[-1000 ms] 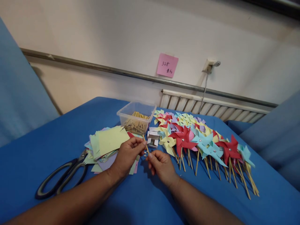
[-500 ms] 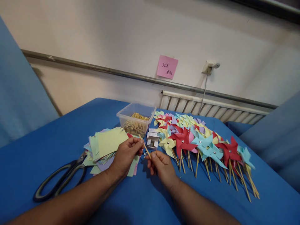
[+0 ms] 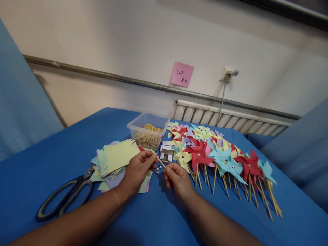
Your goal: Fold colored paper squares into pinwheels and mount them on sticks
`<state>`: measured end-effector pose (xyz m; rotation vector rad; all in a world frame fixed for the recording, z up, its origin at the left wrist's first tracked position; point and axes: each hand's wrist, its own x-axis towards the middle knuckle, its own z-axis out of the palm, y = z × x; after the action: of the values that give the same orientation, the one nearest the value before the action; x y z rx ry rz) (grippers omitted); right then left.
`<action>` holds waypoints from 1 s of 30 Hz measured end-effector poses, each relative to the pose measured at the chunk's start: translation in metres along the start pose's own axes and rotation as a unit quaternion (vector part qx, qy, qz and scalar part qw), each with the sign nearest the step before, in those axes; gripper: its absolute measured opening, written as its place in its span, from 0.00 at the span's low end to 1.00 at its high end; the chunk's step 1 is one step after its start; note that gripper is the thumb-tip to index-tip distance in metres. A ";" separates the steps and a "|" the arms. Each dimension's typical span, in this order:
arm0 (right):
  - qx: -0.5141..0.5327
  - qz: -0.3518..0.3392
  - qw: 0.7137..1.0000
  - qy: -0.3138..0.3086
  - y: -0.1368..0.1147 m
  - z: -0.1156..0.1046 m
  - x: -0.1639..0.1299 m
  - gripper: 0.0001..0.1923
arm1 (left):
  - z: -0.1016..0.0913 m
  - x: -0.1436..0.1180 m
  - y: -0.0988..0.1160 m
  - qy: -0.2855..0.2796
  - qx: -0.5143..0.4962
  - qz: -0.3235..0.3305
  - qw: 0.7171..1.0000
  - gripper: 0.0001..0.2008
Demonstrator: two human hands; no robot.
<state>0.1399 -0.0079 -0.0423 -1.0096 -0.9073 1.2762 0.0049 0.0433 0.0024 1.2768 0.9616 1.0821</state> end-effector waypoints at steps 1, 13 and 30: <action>-0.011 -0.003 1.000 0.003 -0.001 0.000 0.000 0.23 | 0.000 0.000 0.000 -0.004 0.000 0.002 1.000 0.11; -0.326 -0.029 0.941 0.086 0.001 -0.039 -0.016 0.10 | -0.010 0.006 0.009 0.072 0.046 0.030 0.996 0.13; -0.568 -0.148 0.807 -0.063 -0.014 -0.008 -0.045 0.06 | -0.093 0.024 0.054 -0.053 0.601 0.082 0.793 0.21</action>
<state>0.1480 -0.0535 -0.0311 -1.5924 -1.9441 0.4286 -0.0837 0.0882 0.0500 2.4458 1.5521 0.4036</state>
